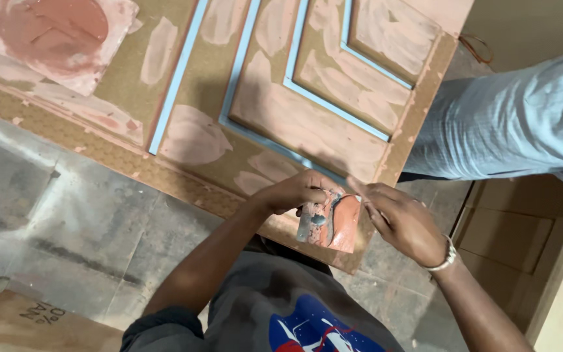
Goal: The person uses a small rectangular card to scoop pink filler from a container and rubs it into recessed grooves on a large wooden panel. They repeatedly apply the filler along the edges of the grooves to fill gaps.
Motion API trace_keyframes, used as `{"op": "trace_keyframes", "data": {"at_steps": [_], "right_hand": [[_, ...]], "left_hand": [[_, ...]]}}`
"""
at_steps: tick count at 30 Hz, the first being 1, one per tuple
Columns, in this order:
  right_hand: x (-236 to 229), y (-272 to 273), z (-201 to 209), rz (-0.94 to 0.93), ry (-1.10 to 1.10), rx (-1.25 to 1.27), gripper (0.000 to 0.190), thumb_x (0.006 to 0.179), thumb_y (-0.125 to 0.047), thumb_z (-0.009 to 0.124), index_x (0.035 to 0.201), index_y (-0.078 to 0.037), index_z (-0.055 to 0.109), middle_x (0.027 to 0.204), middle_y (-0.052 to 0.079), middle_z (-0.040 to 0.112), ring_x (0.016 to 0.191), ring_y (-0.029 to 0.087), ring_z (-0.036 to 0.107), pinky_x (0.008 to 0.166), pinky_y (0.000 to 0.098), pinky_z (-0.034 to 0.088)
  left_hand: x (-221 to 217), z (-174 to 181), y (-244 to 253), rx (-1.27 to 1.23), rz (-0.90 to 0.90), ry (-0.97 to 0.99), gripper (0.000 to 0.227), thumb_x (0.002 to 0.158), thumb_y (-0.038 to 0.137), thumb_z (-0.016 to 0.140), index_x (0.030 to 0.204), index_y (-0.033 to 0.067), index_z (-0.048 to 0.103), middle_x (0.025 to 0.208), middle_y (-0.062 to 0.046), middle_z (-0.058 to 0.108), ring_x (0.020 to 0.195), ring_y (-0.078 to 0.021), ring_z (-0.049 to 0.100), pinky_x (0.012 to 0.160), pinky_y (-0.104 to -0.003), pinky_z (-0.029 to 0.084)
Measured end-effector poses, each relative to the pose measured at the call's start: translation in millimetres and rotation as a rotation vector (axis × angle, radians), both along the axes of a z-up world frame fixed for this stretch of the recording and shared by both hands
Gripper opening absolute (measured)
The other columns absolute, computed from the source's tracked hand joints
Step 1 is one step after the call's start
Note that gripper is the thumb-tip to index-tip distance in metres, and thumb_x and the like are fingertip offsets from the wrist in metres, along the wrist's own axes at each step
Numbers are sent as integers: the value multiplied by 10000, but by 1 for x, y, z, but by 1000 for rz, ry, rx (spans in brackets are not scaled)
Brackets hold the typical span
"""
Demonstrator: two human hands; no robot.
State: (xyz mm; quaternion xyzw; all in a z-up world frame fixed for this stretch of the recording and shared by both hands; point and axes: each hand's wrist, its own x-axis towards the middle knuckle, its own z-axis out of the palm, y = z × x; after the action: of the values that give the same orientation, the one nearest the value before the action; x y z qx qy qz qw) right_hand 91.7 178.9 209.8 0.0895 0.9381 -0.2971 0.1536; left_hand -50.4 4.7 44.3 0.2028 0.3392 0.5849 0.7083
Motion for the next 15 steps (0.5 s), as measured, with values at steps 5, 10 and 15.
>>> {"op": "trace_keyframes", "data": {"at_steps": [5,10,15], "right_hand": [[30,11,-9,95,133,2,520,907,-100,610,1423,-151,577,1130,141,697,936,371,674,772,450,544],[85,43,-20,149,85,42,564,874,-63,611,1428,-165,571,1040,109,695,891,345,679,757,445,541],[161,76,-10,285,204,251,677,838,-33,634,1493,-170,530,1041,98,697,851,333,665,737,460,530]], "left_hand": [[30,-4,8,10,53,25,228,908,87,600,1042,-36,738,678,10,610,509,-38,478,411,-217,357],[101,-35,33,-109,195,-76,259,927,121,611,1145,20,708,834,-27,689,634,-69,617,527,-219,477],[176,-50,61,-40,354,-224,274,963,111,646,1202,-19,682,942,-56,689,778,-102,651,661,-257,542]]}}
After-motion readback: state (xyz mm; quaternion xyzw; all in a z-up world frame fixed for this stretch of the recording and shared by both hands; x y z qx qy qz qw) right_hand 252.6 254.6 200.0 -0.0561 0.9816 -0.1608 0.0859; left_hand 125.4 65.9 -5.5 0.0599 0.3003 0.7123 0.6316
